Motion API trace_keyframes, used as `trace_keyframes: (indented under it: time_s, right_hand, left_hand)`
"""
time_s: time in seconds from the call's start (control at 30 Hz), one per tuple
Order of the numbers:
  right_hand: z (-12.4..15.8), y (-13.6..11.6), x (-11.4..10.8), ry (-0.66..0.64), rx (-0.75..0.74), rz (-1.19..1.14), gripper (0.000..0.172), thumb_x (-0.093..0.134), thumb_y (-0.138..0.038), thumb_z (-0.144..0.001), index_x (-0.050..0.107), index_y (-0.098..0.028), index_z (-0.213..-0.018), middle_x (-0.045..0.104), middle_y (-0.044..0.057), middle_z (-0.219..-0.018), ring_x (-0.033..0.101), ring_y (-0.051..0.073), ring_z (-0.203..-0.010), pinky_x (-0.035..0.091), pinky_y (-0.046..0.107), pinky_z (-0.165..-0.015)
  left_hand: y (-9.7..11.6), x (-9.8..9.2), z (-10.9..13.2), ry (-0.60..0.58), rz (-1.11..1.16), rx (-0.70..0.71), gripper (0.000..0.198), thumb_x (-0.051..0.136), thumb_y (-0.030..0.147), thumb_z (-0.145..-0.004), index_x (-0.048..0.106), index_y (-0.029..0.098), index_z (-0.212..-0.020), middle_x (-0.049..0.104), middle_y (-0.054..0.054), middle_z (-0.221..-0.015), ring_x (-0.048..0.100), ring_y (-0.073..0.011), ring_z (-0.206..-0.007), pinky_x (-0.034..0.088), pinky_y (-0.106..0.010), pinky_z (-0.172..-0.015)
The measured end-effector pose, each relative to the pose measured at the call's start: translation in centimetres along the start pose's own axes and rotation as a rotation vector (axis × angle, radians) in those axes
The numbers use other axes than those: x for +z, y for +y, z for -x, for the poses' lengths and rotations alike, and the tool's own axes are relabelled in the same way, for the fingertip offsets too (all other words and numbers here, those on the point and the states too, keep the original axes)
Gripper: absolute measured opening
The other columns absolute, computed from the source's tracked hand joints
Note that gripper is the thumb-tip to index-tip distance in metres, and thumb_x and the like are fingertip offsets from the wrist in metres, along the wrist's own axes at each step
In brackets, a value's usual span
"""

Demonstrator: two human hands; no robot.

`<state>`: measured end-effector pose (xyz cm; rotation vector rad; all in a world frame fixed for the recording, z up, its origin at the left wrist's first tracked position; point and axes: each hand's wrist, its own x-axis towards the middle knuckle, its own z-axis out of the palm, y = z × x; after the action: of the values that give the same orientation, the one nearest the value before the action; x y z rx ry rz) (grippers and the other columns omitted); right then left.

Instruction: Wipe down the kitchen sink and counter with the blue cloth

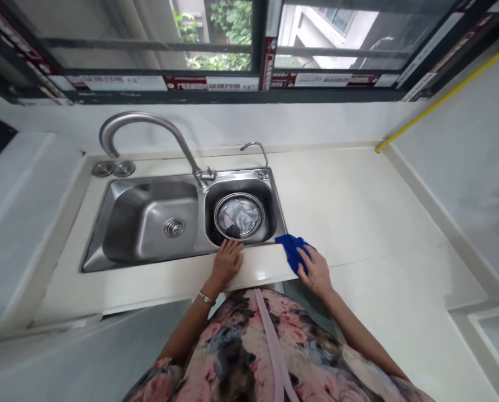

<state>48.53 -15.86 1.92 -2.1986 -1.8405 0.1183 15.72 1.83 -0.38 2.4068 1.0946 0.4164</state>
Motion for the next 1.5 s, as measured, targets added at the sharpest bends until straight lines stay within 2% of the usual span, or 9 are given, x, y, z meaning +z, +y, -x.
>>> trace_keyframes:
  time_s: [0.1,0.2,0.37,0.67,0.87,1.0,1.1,1.27,1.5]
  right_hand:
    - [1.5,0.6,-0.7,0.032,0.195,0.078,0.058,0.045,-0.038,-0.1,0.06,-0.024,-0.154,0.054,0.018,-0.16,0.056,0.034,-0.143,0.05,0.054,-0.116]
    - [1.7,-1.5,-0.2,0.083,0.374,0.191,0.062,0.044,-0.035,-0.097,0.058,-0.019,-0.155,0.054,0.022,-0.159,0.055,0.04,-0.14,0.049,0.059,-0.111]
    - [0.9,-8.7,2.0,-0.057,0.242,0.256,0.064,0.046,-0.031,-0.095,0.059,-0.015,-0.155,0.051,0.023,-0.162,0.056,0.042,-0.137,0.048,0.059,-0.108]
    - [-4.2,-19.9,4.5,-0.386,-0.268,0.164,0.081,0.06,-0.028,-0.084,0.05,-0.013,-0.163,0.042,0.025,-0.17,0.04,0.046,-0.153,0.034,0.065,-0.121]
    - [-8.4,-30.8,7.4,-0.551,-0.609,-0.004,0.081,0.062,-0.03,-0.089,0.045,-0.012,-0.166,0.032,0.025,-0.175,0.033,0.044,-0.158,0.026,0.064,-0.128]
    - [-10.6,-38.4,9.6,-0.566,-0.784,-0.119,0.077,0.064,-0.032,-0.093,0.044,-0.014,-0.165,0.032,0.023,-0.176,0.032,0.041,-0.159,0.027,0.061,-0.129]
    - [-13.0,-41.9,11.0,-0.605,-0.852,-0.167,0.073,0.065,-0.034,-0.096,0.046,-0.016,-0.164,0.036,0.022,-0.173,0.04,0.04,-0.154,0.036,0.058,-0.125]
    - [-16.9,-42.1,12.6,-0.761,-0.74,-0.227,0.067,0.058,-0.036,-0.103,0.042,-0.021,-0.166,0.051,0.017,-0.165,0.056,0.033,-0.143,0.047,0.052,-0.117]
    - [-18.6,-35.3,13.2,-0.749,-0.86,-0.373,0.057,0.058,-0.031,-0.1,0.054,-0.022,-0.157,0.062,0.012,-0.158,0.062,0.027,-0.138,0.047,0.044,-0.116]
  left_hand:
    - [-3.1,-2.3,3.5,0.104,-0.02,-0.103,0.047,0.045,0.029,-0.105,0.064,0.017,-0.146,0.057,-0.017,-0.16,0.042,-0.0343,-0.158,0.026,-0.066,-0.135]
    - [-8.1,-5.9,8.7,0.285,-0.084,-0.419,0.056,0.046,0.038,-0.104,0.058,0.009,-0.15,0.051,-0.025,-0.163,0.036,-0.0405,-0.161,0.024,-0.07,-0.133]
    - [-13.7,-10.2,15.2,0.484,-0.147,-0.751,0.073,0.044,0.047,-0.105,0.041,-0.002,-0.16,0.032,-0.033,-0.172,0.017,-0.0463,-0.166,0.016,-0.073,-0.134]
    - [-12.9,-9.6,15.2,0.534,-0.091,-0.858,0.069,0.04,0.047,-0.109,0.04,0.004,-0.163,0.029,-0.029,-0.174,0.018,-0.0427,-0.167,0.012,-0.069,-0.136]
    - [-12.6,-10.0,15.7,0.524,-0.058,-0.831,0.066,0.041,0.044,-0.109,0.042,0.007,-0.163,0.028,-0.028,-0.175,0.014,-0.044,-0.167,0.014,-0.073,-0.134]
    - [-12.7,-9.9,15.9,0.572,-0.021,-0.823,0.066,0.038,0.045,-0.11,0.042,0.005,-0.162,0.035,-0.029,-0.172,0.019,-0.0413,-0.167,0.014,-0.071,-0.135]
    - [-12.8,-9.7,16.2,0.6,-0.009,-0.814,0.069,0.034,0.046,-0.11,0.039,0.002,-0.162,0.037,-0.029,-0.171,0.02,-0.0401,-0.167,0.013,-0.068,-0.136]
    - [-13.0,-9.4,16.4,0.601,-0.023,-0.804,0.069,0.032,0.046,-0.11,0.036,0.004,-0.164,0.039,-0.028,-0.17,0.025,-0.0371,-0.166,0.014,-0.066,-0.137]
    - [-13.3,-9.3,16.4,0.593,-0.06,-0.809,0.062,0.036,0.043,-0.111,0.043,0.008,-0.161,0.044,-0.026,-0.168,0.03,-0.0378,-0.164,0.016,-0.07,-0.135]
